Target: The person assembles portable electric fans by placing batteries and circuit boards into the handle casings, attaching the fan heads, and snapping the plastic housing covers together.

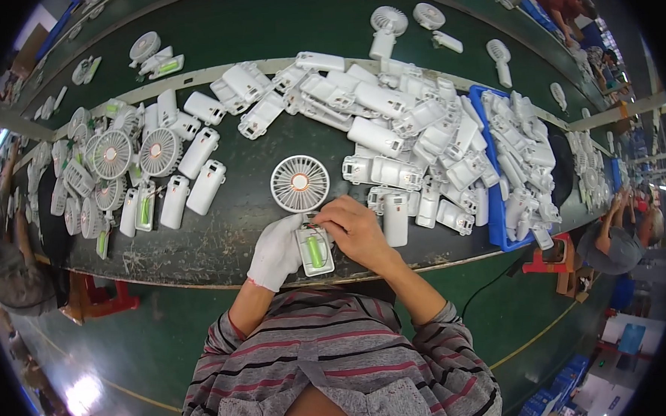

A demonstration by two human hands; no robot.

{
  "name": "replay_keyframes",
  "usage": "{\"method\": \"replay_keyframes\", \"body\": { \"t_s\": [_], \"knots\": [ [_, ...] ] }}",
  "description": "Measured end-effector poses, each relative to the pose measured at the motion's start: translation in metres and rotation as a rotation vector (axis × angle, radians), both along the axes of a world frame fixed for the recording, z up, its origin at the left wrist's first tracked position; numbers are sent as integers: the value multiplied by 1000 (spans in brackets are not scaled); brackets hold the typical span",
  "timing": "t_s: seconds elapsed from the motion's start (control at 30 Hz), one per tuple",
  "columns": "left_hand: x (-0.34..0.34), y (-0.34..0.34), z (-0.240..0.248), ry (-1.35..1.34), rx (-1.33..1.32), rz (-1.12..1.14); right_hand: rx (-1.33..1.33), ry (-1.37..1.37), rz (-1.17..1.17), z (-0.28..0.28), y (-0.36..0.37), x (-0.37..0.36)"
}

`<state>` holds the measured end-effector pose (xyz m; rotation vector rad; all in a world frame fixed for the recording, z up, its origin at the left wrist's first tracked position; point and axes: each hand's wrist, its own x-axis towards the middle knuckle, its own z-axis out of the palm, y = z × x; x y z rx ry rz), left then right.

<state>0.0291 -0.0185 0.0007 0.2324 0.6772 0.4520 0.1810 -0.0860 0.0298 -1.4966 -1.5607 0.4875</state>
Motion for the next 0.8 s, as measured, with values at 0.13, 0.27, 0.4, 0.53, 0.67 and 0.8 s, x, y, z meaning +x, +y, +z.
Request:
{"method": "replay_keyframes", "body": {
  "t_s": [0.13, 0.27, 0.4, 0.53, 0.67, 0.8],
  "knots": [
    [0, -1, 1, 29, 26, 23, -28, -77, 39, 6, 0, -1],
    [-1, -4, -9, -36, 64, 52, 2, -199, 99, 10, 1, -4],
    [-1, -4, -4, 13, 66, 62, 26, -291, 136, 11, 2, -3],
    [-2, -5, -4, -13, 102, 45, 46, -293, 186, 12, 2, 1],
    [-1, -5, -9, 1, 121, 42, 48, -301, 211, 11, 0, 3],
    [-3, -3, -8, -51, 92, 8, 44, -325, 171, 10, -2, -1]
  ]
}}
